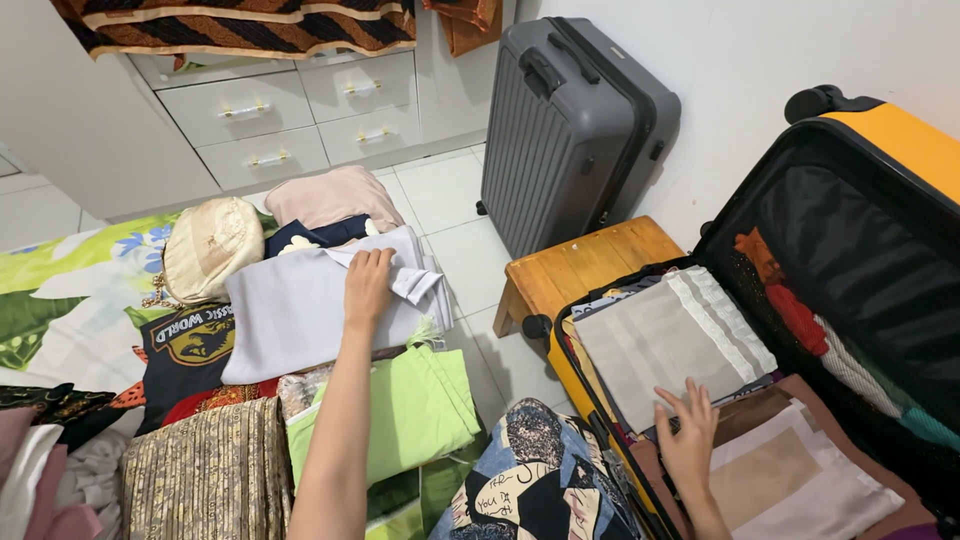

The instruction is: The person is neatly folding and placing various items of clothing into an open yellow suitcase.

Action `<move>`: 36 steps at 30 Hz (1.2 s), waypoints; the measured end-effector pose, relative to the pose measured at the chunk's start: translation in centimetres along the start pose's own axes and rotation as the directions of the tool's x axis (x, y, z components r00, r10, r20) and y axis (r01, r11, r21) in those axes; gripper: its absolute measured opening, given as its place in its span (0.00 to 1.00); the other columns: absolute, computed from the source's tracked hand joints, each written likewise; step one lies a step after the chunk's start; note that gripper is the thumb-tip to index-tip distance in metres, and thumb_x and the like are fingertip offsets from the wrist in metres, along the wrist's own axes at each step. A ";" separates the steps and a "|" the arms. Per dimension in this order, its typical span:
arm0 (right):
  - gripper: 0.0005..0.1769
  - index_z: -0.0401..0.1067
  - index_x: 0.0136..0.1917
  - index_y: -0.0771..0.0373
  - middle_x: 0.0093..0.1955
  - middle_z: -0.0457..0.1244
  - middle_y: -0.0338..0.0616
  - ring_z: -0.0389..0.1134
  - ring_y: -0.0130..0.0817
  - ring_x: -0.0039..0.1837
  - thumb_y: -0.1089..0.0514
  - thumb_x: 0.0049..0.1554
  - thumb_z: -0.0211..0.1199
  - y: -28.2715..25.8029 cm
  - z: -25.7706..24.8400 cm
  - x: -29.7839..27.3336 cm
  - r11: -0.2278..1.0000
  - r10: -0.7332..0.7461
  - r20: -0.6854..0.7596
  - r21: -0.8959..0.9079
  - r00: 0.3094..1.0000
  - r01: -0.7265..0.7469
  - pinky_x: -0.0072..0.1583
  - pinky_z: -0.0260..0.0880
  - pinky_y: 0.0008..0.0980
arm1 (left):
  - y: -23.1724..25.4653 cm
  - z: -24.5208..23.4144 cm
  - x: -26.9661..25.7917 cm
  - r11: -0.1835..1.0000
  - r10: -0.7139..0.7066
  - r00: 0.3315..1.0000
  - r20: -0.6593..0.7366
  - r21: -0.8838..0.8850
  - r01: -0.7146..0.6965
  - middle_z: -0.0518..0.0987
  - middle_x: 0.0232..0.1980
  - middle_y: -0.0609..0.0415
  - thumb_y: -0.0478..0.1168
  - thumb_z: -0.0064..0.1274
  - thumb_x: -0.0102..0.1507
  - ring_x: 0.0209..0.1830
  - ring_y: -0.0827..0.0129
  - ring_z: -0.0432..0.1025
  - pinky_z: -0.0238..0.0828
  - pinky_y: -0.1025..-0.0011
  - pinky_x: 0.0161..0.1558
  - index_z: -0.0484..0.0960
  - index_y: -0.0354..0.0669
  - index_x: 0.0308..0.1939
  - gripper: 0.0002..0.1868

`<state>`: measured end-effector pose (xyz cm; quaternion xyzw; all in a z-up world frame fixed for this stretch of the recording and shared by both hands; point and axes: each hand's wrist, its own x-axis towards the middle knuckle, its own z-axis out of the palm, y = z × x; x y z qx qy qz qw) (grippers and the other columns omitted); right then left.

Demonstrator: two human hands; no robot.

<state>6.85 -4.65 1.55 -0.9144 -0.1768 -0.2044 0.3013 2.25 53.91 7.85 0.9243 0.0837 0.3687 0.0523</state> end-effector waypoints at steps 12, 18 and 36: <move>0.16 0.79 0.59 0.51 0.81 0.54 0.57 0.46 0.57 0.85 0.49 0.61 0.60 1.3 -1.0 -1.9 0.997 0.076 0.031 -0.024 0.997 -0.075 0.80 0.41 0.58 | 2.0 -1.6 2.1 0.897 -0.439 0.837 -0.328 -0.110 0.427 0.71 0.54 0.37 0.51 0.65 0.63 0.54 0.43 0.66 0.63 0.51 0.55 0.70 0.27 0.55 0.32; 0.15 0.78 0.59 0.51 0.81 0.54 0.58 0.45 0.59 0.84 0.51 0.61 0.59 0.1 -0.9 -1.0 0.996 0.072 0.021 0.059 0.997 -0.073 0.77 0.48 0.55 | 1.0 -5.3 -0.1 0.903 -0.351 0.913 0.206 -0.182 0.388 0.72 0.56 0.42 0.47 0.65 0.56 0.56 0.48 0.69 0.69 0.55 0.54 0.74 0.41 0.53 0.27; 0.15 0.79 0.59 0.52 0.81 0.54 0.55 0.46 0.55 0.85 0.52 0.61 0.59 -4.1 1.2 0.4 0.989 0.011 0.038 0.148 0.999 -0.016 0.78 0.47 0.51 | 3.7 -3.1 -7.8 0.996 0.077 0.906 0.415 0.007 -0.088 0.63 0.76 0.50 0.44 0.54 0.60 0.77 0.60 0.56 0.39 0.38 0.74 0.66 0.45 0.72 0.35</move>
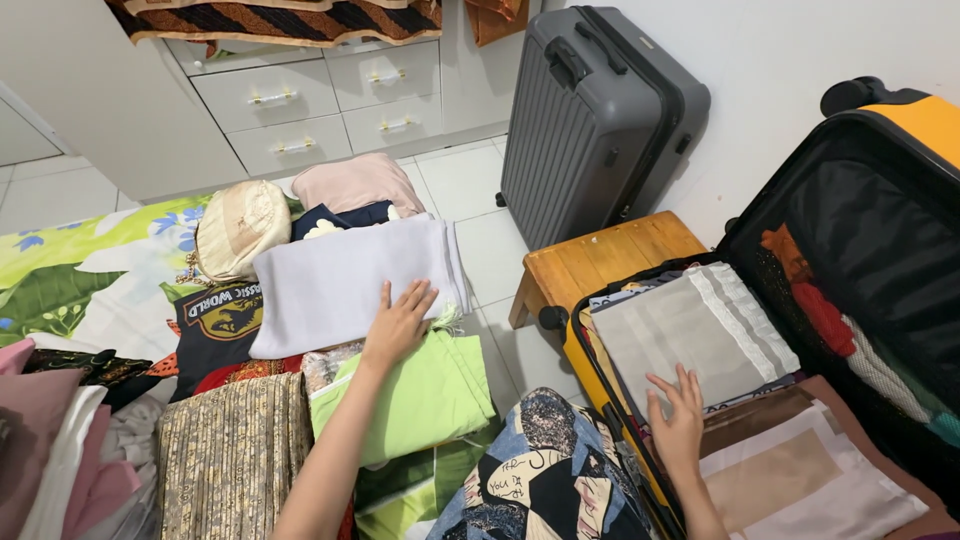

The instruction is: The person is neatly folding and placing various items of clothing into an open yellow suitcase.

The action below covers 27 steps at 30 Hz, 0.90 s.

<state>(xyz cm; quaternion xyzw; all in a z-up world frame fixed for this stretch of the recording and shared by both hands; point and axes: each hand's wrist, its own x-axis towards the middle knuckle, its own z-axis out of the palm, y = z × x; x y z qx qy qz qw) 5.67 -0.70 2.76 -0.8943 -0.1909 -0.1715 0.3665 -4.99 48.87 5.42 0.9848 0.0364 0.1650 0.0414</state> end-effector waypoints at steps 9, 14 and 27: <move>0.18 0.77 0.63 0.53 0.83 0.51 0.56 0.46 0.52 0.85 0.54 0.59 0.64 -3.9 2.9 2.6 0.996 -0.023 0.100 0.090 0.995 0.014 0.78 0.47 0.50 | -4.2 4.4 1.7 0.769 -0.293 0.944 0.151 -0.550 0.327 0.76 0.69 0.47 0.52 0.33 0.73 0.69 0.61 0.65 0.26 0.53 0.84 0.75 0.47 0.68 0.26; 0.39 0.64 0.74 0.53 0.81 0.50 0.54 0.46 0.49 0.83 0.47 0.52 0.72 -17.8 5.4 7.2 0.951 -0.271 0.328 0.235 0.905 0.200 0.78 0.46 0.50 | -5.1 5.0 1.9 0.661 -0.364 0.902 0.230 -0.619 0.424 0.80 0.60 0.41 0.56 0.35 0.72 0.79 0.42 0.47 0.29 0.58 0.80 0.74 0.44 0.69 0.29; 0.44 0.68 0.67 0.45 0.82 0.47 0.47 0.42 0.53 0.83 0.59 0.37 0.80 -27.2 21.2 15.8 0.899 -0.419 0.503 0.346 0.756 0.269 0.78 0.45 0.51 | -5.9 4.6 1.3 0.607 -0.361 0.872 0.331 -0.626 0.489 0.73 0.69 0.39 0.62 0.37 0.70 0.85 0.41 0.37 0.41 0.56 0.78 0.70 0.51 0.73 0.32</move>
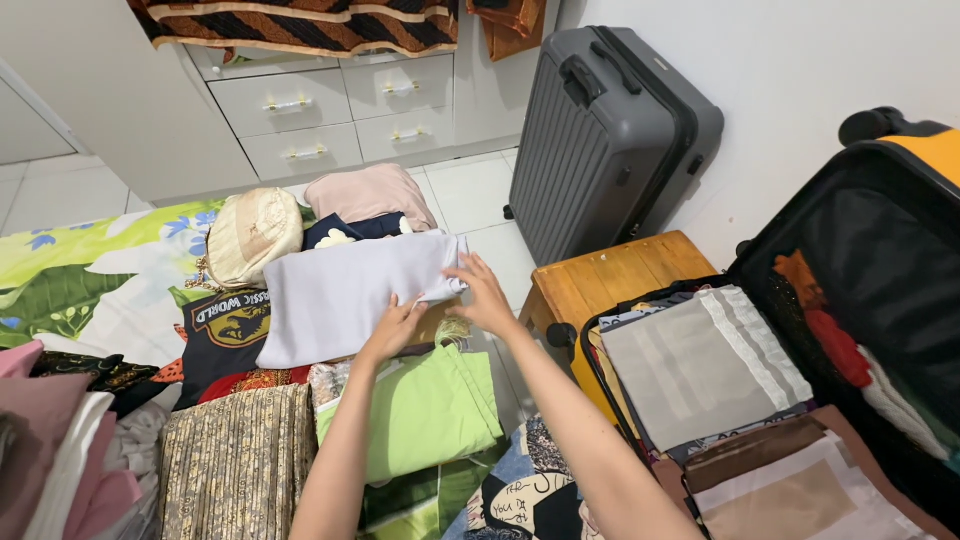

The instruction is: The person is neatly folding and placing various items of clothing into an open yellow suitcase.

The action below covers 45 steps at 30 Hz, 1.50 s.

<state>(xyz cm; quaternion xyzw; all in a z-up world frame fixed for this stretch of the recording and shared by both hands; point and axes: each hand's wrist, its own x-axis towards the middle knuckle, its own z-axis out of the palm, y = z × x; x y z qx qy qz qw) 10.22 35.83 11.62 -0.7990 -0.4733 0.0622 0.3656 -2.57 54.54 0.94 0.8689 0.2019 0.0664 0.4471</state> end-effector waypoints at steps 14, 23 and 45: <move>0.16 0.72 0.49 0.56 0.65 0.66 0.38 0.55 0.47 0.79 0.67 0.47 0.67 -2.4 -1.0 1.7 0.948 -0.234 -0.251 0.155 0.939 0.278 0.79 0.35 0.58 | 0.7 -5.5 -7.6 0.963 0.172 0.732 -0.660 0.269 0.017 0.84 0.56 0.50 0.19 0.50 0.52 0.59 0.58 0.76 0.46 0.46 0.80 0.83 0.47 0.56 0.31; 0.21 0.70 0.55 0.58 0.56 0.67 0.39 0.67 0.34 0.62 0.77 0.53 0.57 -4.7 -9.4 0.3 0.835 -0.072 -0.342 0.493 0.937 0.244 0.66 0.66 0.34 | 4.4 -12.7 -9.3 0.973 0.232 0.604 -0.763 0.182 -0.144 0.85 0.41 0.45 0.21 0.50 0.55 0.42 0.53 0.78 0.65 0.59 0.66 0.88 0.45 0.49 0.23; 0.13 0.76 0.55 0.67 0.47 0.71 0.45 0.71 0.31 0.49 0.61 0.57 0.67 12.5 -38.7 -27.7 0.875 0.431 -0.616 0.107 0.660 -0.471 0.52 0.71 0.32 | 19.4 17.9 -3.3 0.849 0.322 0.946 0.049 -0.458 -0.265 0.85 0.32 0.58 0.27 0.54 0.55 0.33 0.79 0.74 0.73 0.75 0.37 0.87 0.40 0.43 0.14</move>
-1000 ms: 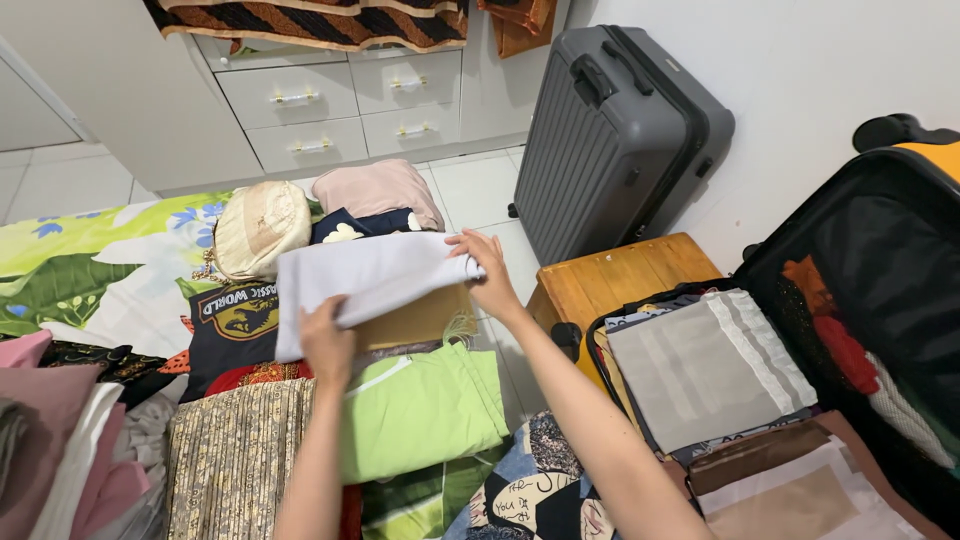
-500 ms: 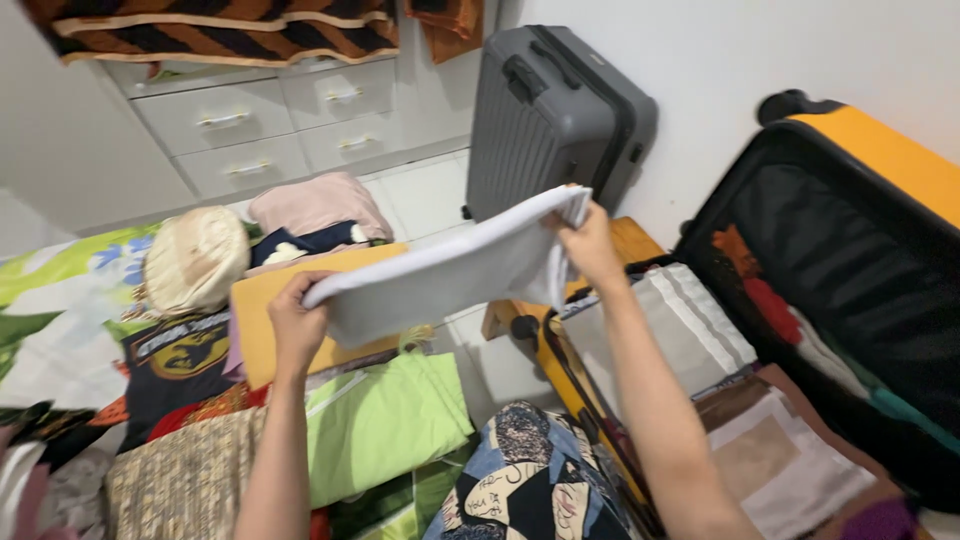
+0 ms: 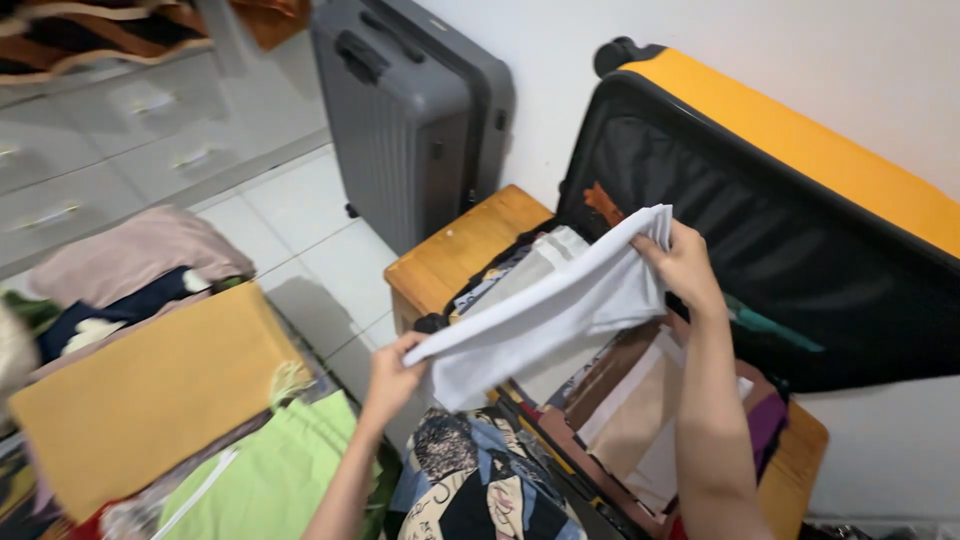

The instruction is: The person is neatly folding and placing various items of clothing into an open yellow suitcase.

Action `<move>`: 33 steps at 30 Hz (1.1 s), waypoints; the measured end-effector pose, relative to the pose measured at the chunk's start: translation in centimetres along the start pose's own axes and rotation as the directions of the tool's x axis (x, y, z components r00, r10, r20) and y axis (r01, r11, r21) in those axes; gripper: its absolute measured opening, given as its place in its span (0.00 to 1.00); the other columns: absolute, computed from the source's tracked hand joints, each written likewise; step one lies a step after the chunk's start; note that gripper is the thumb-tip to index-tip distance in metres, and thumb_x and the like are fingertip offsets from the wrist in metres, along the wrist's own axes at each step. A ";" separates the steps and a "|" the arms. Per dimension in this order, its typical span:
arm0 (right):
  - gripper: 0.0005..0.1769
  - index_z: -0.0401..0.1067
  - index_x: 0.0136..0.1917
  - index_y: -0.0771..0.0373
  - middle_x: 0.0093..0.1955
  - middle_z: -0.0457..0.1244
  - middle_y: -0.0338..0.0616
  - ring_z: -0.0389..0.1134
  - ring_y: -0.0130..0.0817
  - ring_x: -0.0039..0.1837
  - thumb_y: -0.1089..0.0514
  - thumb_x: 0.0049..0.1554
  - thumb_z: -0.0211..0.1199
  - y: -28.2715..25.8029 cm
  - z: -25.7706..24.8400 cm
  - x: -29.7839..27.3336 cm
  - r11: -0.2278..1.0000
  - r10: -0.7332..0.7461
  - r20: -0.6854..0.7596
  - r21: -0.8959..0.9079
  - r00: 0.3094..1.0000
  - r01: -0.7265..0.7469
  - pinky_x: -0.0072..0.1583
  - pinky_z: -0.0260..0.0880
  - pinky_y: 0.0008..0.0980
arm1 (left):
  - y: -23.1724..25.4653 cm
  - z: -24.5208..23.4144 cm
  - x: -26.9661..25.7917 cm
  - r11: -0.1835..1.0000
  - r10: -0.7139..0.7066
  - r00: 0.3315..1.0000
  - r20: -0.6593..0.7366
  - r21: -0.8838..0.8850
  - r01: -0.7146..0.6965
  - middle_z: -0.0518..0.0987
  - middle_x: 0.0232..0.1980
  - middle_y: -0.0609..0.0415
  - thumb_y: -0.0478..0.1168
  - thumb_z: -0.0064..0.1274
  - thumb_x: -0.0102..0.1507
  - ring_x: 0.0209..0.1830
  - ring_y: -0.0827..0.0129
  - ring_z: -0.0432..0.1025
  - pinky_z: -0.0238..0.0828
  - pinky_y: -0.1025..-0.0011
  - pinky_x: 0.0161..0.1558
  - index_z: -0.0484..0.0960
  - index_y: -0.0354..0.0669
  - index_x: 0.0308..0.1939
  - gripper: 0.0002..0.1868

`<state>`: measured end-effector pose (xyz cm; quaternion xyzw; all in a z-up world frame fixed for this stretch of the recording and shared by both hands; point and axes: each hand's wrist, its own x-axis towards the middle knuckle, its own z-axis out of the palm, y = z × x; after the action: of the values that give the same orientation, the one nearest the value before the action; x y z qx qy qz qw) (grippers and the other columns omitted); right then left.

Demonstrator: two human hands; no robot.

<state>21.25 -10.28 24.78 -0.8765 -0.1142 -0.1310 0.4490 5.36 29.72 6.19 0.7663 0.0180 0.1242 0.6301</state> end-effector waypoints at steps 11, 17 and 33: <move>0.16 0.73 0.56 0.64 0.48 0.69 0.61 0.71 0.61 0.51 0.52 0.59 0.67 13.5 8.0 4.5 0.728 0.018 -0.182 -0.671 0.983 -0.138 0.52 0.70 0.54 | -8.4 13.0 4.7 0.967 -0.140 0.986 0.093 0.228 0.116 0.82 0.32 0.37 0.40 0.61 0.59 0.35 0.49 0.79 0.74 0.59 0.39 0.85 0.37 0.41 0.11; 0.03 0.69 0.44 0.64 0.42 0.67 0.51 0.70 0.50 0.49 0.63 0.58 0.60 17.0 12.9 6.4 0.637 -0.287 -0.116 -0.764 0.951 0.099 0.49 0.71 0.48 | -8.6 13.4 6.2 0.939 -0.217 0.976 -0.009 0.272 0.211 0.82 0.37 0.31 0.38 0.58 0.60 0.44 0.38 0.77 0.73 0.52 0.44 0.78 0.36 0.47 0.14; 0.04 0.66 0.44 0.58 0.42 0.67 0.42 0.73 0.35 0.44 0.64 0.56 0.59 29.0 19.2 10.4 0.313 -0.280 0.004 -0.945 0.960 0.095 0.41 0.75 0.32 | -3.9 15.5 5.7 0.585 0.148 0.989 -0.007 0.807 -0.082 0.66 0.74 0.38 0.28 0.49 0.48 0.76 0.50 0.57 0.48 0.52 0.77 0.58 0.33 0.76 0.48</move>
<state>42.69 -10.27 -4.53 -0.9407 -0.0826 -0.2943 -0.1474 14.73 16.64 0.64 0.9622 0.0458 0.1713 0.2066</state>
